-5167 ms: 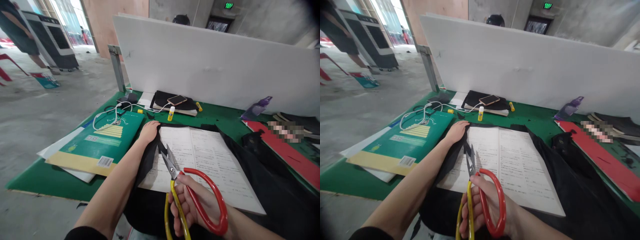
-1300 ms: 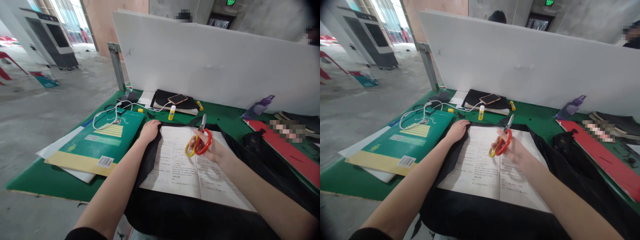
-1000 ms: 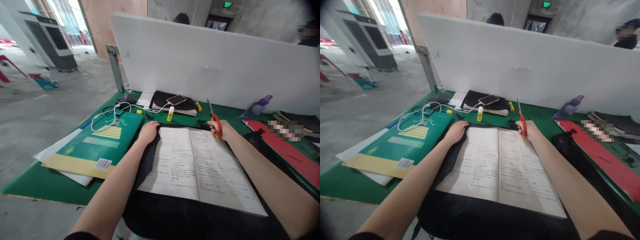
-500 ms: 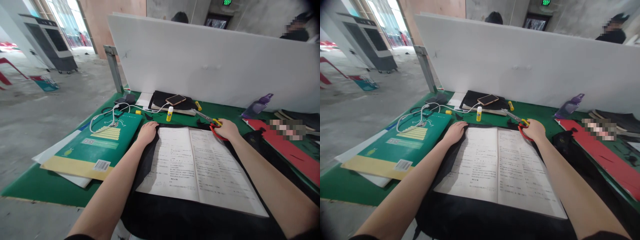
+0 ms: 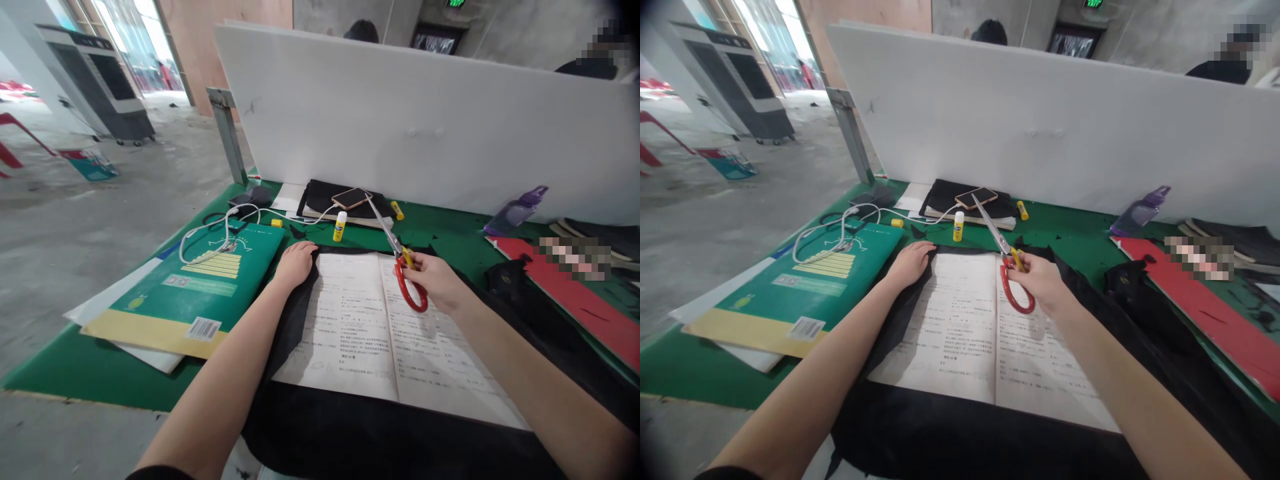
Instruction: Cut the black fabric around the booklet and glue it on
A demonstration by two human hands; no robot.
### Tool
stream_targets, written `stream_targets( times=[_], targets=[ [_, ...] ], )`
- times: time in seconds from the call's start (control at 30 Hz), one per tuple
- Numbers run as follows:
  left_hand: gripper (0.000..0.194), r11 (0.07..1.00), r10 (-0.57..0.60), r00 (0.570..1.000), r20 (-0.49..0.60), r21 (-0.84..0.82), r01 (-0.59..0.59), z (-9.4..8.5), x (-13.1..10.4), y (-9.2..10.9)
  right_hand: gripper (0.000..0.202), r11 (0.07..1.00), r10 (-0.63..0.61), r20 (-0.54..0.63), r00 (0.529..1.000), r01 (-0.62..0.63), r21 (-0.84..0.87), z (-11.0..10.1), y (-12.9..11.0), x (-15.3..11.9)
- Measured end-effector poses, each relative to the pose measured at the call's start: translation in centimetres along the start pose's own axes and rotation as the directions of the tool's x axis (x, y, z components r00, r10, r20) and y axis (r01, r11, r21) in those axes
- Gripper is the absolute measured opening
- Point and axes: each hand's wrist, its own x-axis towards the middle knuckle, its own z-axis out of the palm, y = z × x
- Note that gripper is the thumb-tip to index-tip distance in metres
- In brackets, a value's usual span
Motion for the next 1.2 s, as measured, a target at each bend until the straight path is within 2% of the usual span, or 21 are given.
stream_targets(
  times=[0.13,0.3,0.43,0.53,0.7,0.9,1.03,1.2],
  targets=[
    [0.038,1.000,-0.011,1.000,0.009,-0.001,0.011,-0.1,0.0,0.1,0.033,0.997,0.025,0.182,0.983,-0.038,0.067,1.5,-0.5,-1.8],
    [0.038,1.000,-0.014,1.000,0.016,-0.002,0.014,-0.5,-0.1,0.4,0.035,0.993,0.095,0.274,0.957,-0.072,-0.093,2.8,-1.8,-4.3],
    [0.039,1.000,-0.002,1.000,0.022,-0.018,0.003,-0.6,-0.2,0.4,0.034,0.954,0.116,0.279,0.953,-0.028,-0.300,3.5,-2.2,-6.0],
    [0.041,0.999,-0.010,1.000,0.015,-0.043,0.011,-0.7,-0.1,0.4,0.037,0.928,0.193,0.268,0.944,-0.086,-0.363,3.9,-1.9,-6.8],
    [0.048,0.995,-0.083,0.996,-0.028,-0.056,0.081,-1.1,-0.3,1.3,0.039,0.951,0.260,0.306,0.916,-0.188,-0.244,4.8,-1.5,-8.1],
    [0.037,0.946,-0.238,0.966,-0.096,0.201,0.253,-2.2,-2.3,3.6,0.037,0.960,0.280,0.357,0.891,-0.258,-0.111,4.8,-2.4,-9.2],
    [0.028,0.925,-0.250,0.965,-0.079,0.275,0.262,-2.8,-3.4,4.6,0.038,0.960,0.281,0.348,0.895,-0.268,-0.086,4.3,-2.5,-9.3],
    [0.036,0.946,-0.244,0.967,-0.068,0.202,0.253,-2.2,-4.1,4.9,0.037,0.966,0.255,0.346,0.903,-0.254,-0.050,3.6,-2.0,-9.5]
  ],
)
